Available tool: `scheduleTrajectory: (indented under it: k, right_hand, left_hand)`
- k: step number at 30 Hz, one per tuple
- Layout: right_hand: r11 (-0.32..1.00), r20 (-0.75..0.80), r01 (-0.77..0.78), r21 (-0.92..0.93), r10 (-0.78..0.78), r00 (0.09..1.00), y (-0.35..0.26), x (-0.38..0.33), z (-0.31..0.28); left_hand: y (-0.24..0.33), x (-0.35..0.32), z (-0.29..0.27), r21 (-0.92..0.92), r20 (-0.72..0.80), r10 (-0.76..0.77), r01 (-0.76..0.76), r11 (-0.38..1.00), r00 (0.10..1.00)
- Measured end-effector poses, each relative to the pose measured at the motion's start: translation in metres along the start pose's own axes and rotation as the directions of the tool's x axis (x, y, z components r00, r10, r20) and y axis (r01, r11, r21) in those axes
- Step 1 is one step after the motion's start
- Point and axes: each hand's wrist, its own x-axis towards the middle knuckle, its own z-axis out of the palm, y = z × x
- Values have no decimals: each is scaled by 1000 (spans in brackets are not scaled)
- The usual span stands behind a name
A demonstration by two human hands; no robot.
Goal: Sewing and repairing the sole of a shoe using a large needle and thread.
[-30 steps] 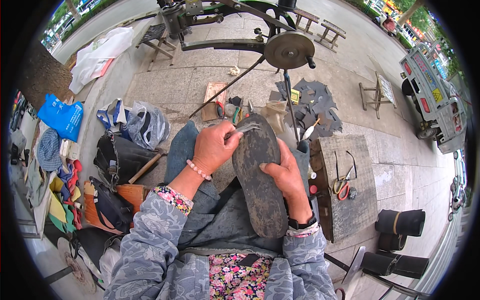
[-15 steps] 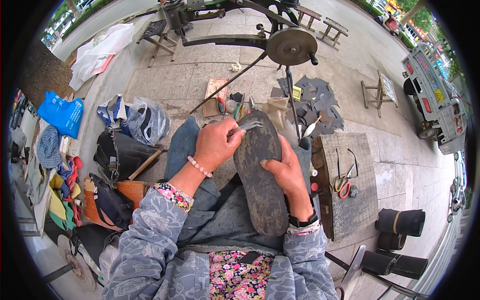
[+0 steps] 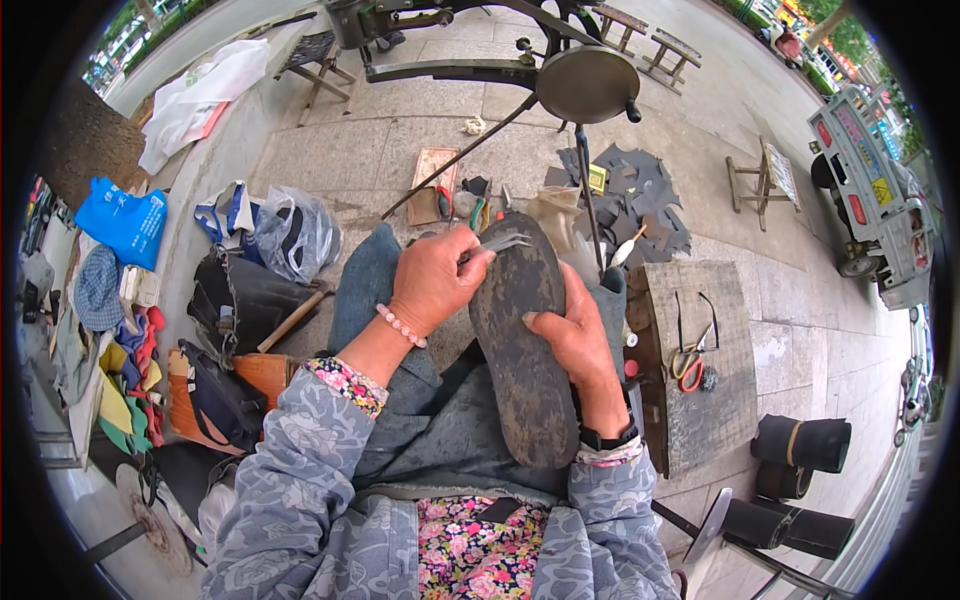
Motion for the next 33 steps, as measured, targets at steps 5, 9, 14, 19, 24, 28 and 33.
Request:
scheduleTrajectory:
  k: [5, 9, 14, 19, 24, 28, 33]
  right_hand:
    - [1000, -4, 28, 0, -28, 1000, 3, 1, 0]
    - [998, -9, 38, -53, -38, 999, 3, 1, 0]
    - [996, -4, 42, -78, -43, 999, 7, 2, -2]
    - [999, -4, 38, -38, -38, 999, 3, 1, 1]
    - [997, -15, 36, -70, -37, 999, 1, 0, 1]
    - [999, -5, 15, -41, -16, 1000, 1, 1, 1]
    - [999, 1, 24, -28, -24, 1000, 2, 1, 1]
  left_hand:
    - [-2, 2, 0, -38, 24, -33, 34, 999, 999]
    - [1, -1, -1, 17, 28, 27, -27, 999, 999]
    - [-4, 1, 2, -49, 20, 38, -37, 998, 999]
    - [-4, 0, 1, -54, 39, 2, 0, 999, 999]
    - [1, -1, 0, -45, 62, 3, -1, 999, 998]
    - [-2, 0, 2, -74, 34, 0, 2, 997, 999]
    - [0, 0, 0, -72, 44, 24, -20, 997, 999]
